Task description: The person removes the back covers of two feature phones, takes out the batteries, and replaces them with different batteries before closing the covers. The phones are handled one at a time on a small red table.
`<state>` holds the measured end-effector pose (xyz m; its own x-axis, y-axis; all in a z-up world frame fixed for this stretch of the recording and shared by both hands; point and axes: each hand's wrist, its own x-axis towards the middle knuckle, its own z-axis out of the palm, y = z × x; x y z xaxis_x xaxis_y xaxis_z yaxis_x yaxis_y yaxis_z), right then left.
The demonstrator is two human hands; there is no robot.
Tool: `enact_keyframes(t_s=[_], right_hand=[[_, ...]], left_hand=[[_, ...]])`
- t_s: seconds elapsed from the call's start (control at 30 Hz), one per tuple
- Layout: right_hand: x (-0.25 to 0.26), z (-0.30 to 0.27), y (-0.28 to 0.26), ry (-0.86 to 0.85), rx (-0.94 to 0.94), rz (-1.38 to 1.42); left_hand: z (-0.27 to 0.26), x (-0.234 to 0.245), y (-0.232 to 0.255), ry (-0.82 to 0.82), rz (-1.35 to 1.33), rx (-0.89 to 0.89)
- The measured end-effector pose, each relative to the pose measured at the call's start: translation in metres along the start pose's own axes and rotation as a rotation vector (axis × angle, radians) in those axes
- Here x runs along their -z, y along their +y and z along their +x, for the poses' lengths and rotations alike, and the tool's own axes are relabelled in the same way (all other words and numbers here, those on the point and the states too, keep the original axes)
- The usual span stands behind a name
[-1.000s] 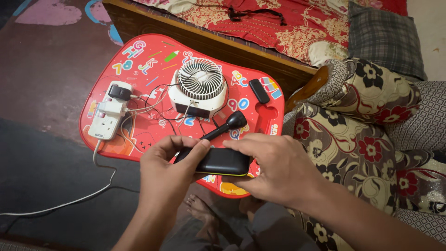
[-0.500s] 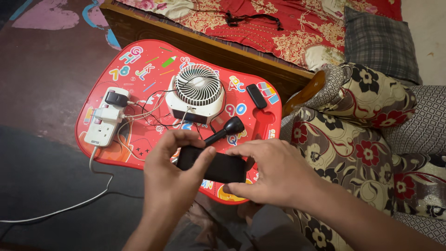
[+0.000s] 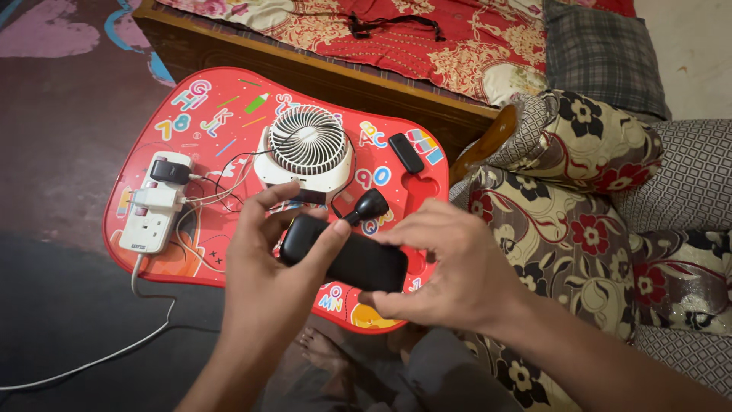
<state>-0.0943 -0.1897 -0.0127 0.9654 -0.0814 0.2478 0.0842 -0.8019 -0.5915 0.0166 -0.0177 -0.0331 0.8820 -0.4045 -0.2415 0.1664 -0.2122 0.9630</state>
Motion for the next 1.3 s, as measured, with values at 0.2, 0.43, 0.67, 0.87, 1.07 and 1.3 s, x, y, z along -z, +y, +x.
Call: enact_keyframes(t_s=[0.2,0.43,0.67,0.87,1.07,1.3], right_hand=[[-0.003,-0.008,0.021,0.137,-0.048,-0.054],[-0.017,-0.015,0.085,0.056,-0.156,-0.182],[-0.047,-0.001,0.147,-0.155,-0.545,-0.266],[-0.076,0.026,0.248,-0.305,-0.831,-0.264],[-0.119,0.060,0.323,-0.299,-0.883,-0.206],[-0.145,0.090,0.338,-0.400,-0.917,-0.262]], left_hand=[[0.015,-0.006,-0.014,-0.119,-0.364,0.293],[0.025,-0.012,-0.040,-0.089,-0.316,0.436],[0.025,-0.033,-0.069,0.004,-0.396,0.474],[0.032,-0.054,-0.061,0.014,-0.336,0.625],[0.070,-0.077,-0.052,0.032,-0.272,0.549],[0.096,-0.094,-0.059,0.090,-0.214,0.688]])
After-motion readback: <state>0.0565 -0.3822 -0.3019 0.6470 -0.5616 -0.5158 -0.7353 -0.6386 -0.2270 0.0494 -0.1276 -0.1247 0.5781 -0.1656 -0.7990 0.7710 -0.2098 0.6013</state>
